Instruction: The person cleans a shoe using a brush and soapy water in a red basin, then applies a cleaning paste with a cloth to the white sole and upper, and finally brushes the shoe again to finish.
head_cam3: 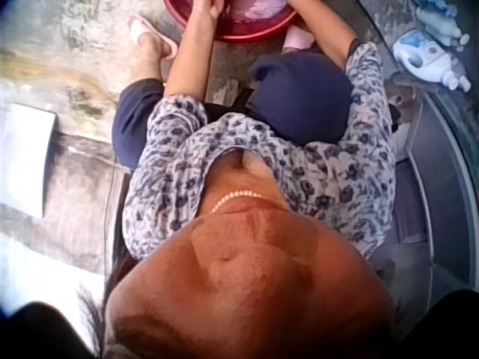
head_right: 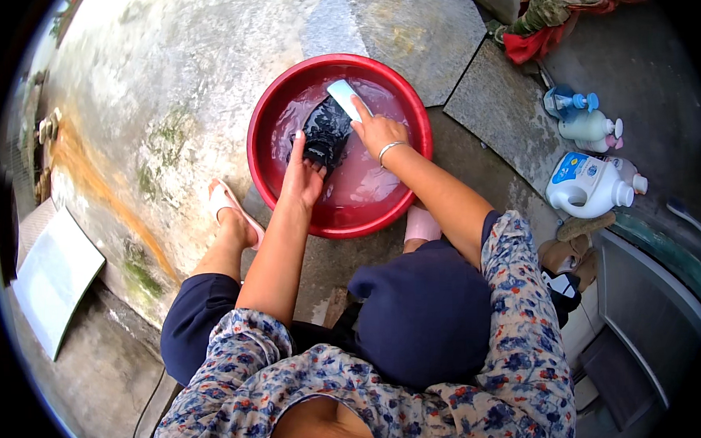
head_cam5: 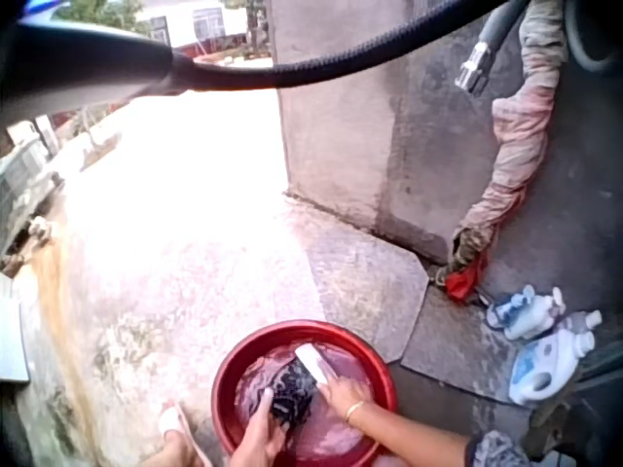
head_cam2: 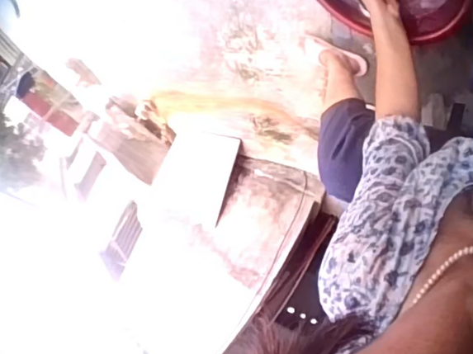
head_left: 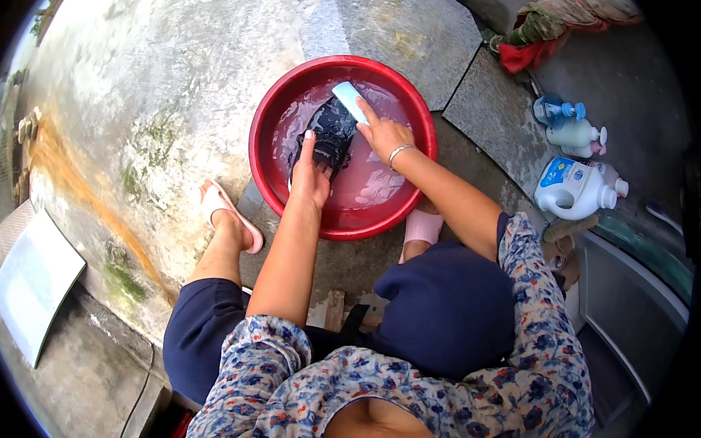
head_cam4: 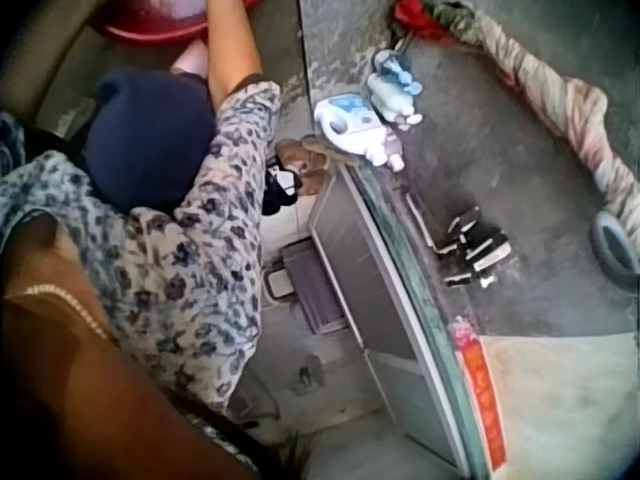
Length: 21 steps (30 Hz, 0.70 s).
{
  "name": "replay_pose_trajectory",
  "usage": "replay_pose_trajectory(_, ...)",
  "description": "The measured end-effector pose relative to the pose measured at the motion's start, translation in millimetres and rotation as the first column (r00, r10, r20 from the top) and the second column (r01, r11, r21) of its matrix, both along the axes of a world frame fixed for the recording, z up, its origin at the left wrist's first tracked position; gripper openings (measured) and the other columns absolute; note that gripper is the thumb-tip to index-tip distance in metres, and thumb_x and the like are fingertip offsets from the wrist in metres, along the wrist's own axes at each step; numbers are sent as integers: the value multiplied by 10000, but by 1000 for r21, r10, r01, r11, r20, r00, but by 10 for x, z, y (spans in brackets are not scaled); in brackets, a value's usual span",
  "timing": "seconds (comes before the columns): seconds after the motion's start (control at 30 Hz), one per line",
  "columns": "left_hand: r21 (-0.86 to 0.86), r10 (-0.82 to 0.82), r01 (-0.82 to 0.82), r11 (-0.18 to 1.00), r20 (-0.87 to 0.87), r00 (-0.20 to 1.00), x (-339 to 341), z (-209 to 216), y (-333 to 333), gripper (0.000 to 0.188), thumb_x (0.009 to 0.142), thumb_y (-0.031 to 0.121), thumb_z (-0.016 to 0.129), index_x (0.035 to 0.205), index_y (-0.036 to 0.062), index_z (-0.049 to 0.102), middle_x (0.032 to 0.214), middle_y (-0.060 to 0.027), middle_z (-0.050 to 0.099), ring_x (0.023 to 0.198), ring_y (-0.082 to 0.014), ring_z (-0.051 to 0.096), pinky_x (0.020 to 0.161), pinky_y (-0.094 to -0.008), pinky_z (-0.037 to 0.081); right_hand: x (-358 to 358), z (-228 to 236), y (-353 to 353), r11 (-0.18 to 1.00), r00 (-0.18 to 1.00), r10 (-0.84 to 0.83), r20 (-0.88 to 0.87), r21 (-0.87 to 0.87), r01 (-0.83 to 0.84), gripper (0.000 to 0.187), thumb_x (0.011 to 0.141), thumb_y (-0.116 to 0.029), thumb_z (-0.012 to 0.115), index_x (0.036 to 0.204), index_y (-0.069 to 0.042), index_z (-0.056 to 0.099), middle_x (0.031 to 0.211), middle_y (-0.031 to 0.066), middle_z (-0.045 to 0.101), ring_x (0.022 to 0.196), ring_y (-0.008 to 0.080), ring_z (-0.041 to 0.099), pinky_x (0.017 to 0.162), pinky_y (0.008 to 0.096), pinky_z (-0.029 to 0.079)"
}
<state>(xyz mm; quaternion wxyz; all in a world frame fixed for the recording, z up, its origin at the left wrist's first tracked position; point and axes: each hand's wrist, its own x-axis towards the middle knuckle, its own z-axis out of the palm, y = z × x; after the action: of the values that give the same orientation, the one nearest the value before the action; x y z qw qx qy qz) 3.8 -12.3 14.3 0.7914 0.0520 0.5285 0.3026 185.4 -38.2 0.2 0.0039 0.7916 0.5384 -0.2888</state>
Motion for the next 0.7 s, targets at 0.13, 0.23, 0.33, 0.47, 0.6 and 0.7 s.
replay_pose_trajectory(0.13, 300, -217, 815, 496, -866, 451, 108, -67, -161, 496, 727, 130, 767, 1126, -58, 541, 1013, -182, 661, 983, -332, 630, 861, -397, 495, 11, -57, -9, 994, 1000, -14, -21, -113, 11, 656, 951, -418, 479, 1494, -379, 113, 928, 188, 683, 847, 356, 679, 744, 472, 528)
replay_pose_trajectory(0.23, 134, -118, 857, 497, -968, 220, 142, -348, -130, 339, 867, 250, 629, 945, -79, 608, 834, -273, 656, 826, -441, 635, 807, -478, 472, -36, -84, 47, 989, 997, -9, -71, -150, -2, 670, 951, -405, 486, 1494, -382, 95, 929, 187, 685, 832, 353, 682, 717, 467, 532)
replay_pose_trajectory(0.33, -11, -231, 815, 580, -961, 151, 122, -475, 87, 456, 924, 354, 535, 815, -72, 654, 869, -299, 640, 880, -450, 619, 816, -475, 460, -16, -134, 24, 993, 998, 31, -46, -117, -36, 688, 950, -389, 492, 1498, -368, 76, 931, 202, 680, 809, 369, 679, 685, 477, 531)
replay_pose_trajectory(0.47, -54, -281, 790, 610, -947, 153, 65, -787, 212, 422, 910, 331, 570, 932, -81, 659, 918, -278, 661, 888, -388, 649, 814, -434, 472, -31, -116, -76, 995, 970, -69, -233, -81, 52, 688, 947, -364, 494, 1505, -308, 95, 928, 276, 650, 810, 437, 647, 728, 514, 509)
replay_pose_trajectory(0.6, 70, -255, 363, 929, -590, 766, -218, -1101, 419, 253, 916, 180, 565, 997, -52, 621, 849, -137, 648, 706, -245, 632, 642, -363, 495, -436, -29, -271, 999, 840, -52, -540, -26, 45, 636, 957, -338, 468, 1503, -286, 148, 980, 320, 624, 901, 476, 614, 819, 503, 478)
replay_pose_trajectory(0.7, -37, -293, 303, 952, -391, 873, -38, -909, 429, 276, 918, 131, 502, 1101, -57, 590, 1022, -186, 643, 880, -288, 640, 768, -433, 504, -435, 153, -457, 999, 730, -13, -683, 13, 30, 629, 965, -339, 460, 1507, -280, 146, 993, 352, 602, 922, 492, 600, 820, 498, 464)
